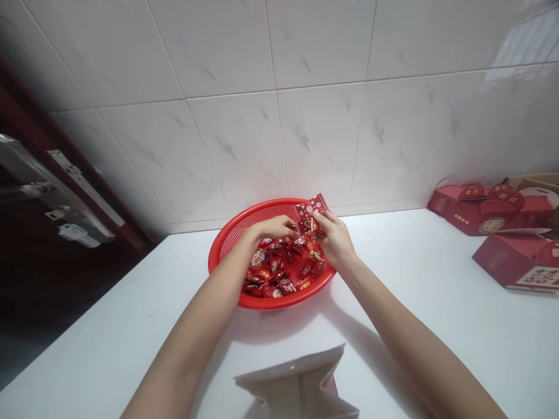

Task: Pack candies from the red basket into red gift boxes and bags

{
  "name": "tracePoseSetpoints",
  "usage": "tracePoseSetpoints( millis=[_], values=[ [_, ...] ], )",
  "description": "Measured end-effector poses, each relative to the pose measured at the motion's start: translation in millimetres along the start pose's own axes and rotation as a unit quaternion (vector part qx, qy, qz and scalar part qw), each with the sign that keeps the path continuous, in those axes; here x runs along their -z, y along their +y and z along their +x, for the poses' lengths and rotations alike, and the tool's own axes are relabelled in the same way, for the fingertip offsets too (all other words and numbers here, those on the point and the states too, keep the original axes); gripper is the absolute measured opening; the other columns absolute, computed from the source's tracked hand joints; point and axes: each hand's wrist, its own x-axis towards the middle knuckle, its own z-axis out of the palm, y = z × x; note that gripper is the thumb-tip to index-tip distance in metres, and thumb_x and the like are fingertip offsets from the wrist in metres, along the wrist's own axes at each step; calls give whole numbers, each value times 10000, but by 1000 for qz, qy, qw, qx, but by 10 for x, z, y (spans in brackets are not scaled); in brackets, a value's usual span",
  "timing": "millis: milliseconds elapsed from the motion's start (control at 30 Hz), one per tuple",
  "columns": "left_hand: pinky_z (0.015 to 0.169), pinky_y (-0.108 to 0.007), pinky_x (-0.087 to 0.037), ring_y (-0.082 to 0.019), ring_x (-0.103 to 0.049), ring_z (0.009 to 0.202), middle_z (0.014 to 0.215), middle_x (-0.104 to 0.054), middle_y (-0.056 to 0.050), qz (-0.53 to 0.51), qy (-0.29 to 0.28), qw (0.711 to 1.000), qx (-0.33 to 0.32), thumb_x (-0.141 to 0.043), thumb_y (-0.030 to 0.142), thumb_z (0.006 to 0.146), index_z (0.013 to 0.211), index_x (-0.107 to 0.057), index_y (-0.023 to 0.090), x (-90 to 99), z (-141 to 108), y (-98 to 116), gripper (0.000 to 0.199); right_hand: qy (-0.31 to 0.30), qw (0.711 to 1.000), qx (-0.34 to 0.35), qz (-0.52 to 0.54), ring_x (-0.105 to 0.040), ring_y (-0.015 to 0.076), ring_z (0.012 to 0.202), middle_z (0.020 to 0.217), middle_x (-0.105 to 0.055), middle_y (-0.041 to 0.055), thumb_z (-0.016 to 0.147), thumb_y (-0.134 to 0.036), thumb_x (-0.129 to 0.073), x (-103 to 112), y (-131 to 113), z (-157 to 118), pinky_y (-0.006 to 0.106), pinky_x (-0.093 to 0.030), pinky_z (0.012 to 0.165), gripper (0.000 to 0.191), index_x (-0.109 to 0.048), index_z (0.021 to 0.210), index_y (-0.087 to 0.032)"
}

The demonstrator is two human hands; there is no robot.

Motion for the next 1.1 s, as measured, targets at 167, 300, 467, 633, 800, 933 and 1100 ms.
tracePoseSetpoints(
  millis=[167, 300, 467, 633, 800, 933, 1100],
  values=[
    [784, -323, -519, -183, -653, 740, 761, -718, -40, -211, 13, 977, -17, -619, 290, 721, 718, -697, 161, 29, -52, 86, 151, 29, 999, -8, 18, -520, 117, 576, 646, -651, -42, 545, -315, -855, -4, -6, 3, 248, -408, 509, 250, -661, 667, -218],
    [894, -366, -502, -211, -669, 859, 874, -747, -74, -308, 43, 948, -72, -673, 365, 748, 816, -718, 140, 87, -100, 131, 239, 25, 999, -12, 24, -505, 119, 543, 613, -633, -47, 563, -329, -855, -8, -10, 6, 257, -390, 491, 261, -641, 668, -222],
    [910, -359, -480, -202, -653, 866, 887, -748, -78, -347, 55, 933, -84, -714, 379, 715, 826, -733, 127, 130, -112, 121, 275, 38, 999, -22, 33, -523, 120, 541, 655, -668, -43, 554, -327, -858, -20, -23, -4, 258, -393, 474, 272, -648, 690, -222],
    [919, -365, -481, -212, -662, 878, 877, -754, -89, -355, 60, 929, -79, -612, 341, 749, 809, -730, 132, 136, -126, 140, 248, 49, 998, -18, 31, -536, 122, 544, 625, -654, -46, 562, -317, -844, -32, -21, 3, 248, -378, 461, 272, -600, 633, -220],
    [918, -360, -487, -216, -666, 860, 856, -754, -94, -344, 53, 934, -78, -584, 331, 764, 810, -728, 130, 137, -146, 155, 251, 43, 998, -31, 45, -543, 131, 570, 638, -664, -39, 532, -295, -841, -40, -17, 4, 242, -355, 452, 254, -626, 642, -217],
    [911, -358, -493, -218, -657, 879, 899, -747, -89, -328, 49, 940, -79, -587, 340, 763, 837, -722, 138, 126, -170, 190, 255, 26, 998, -35, 33, -517, 122, 568, 619, -638, -43, 510, -324, -852, -24, -9, 5, 239, -357, 466, 280, -617, 618, -216],
    [875, -358, -496, -198, -622, 787, 808, -717, -75, -294, 43, 951, -82, -542, 340, 743, 736, -681, 148, 112, -157, 194, 237, 8, 999, -39, 8, -504, 117, 589, 605, -617, -48, 523, -368, -857, -12, -4, 11, 239, -373, 501, 283, -638, 610, -212]
  ],
)
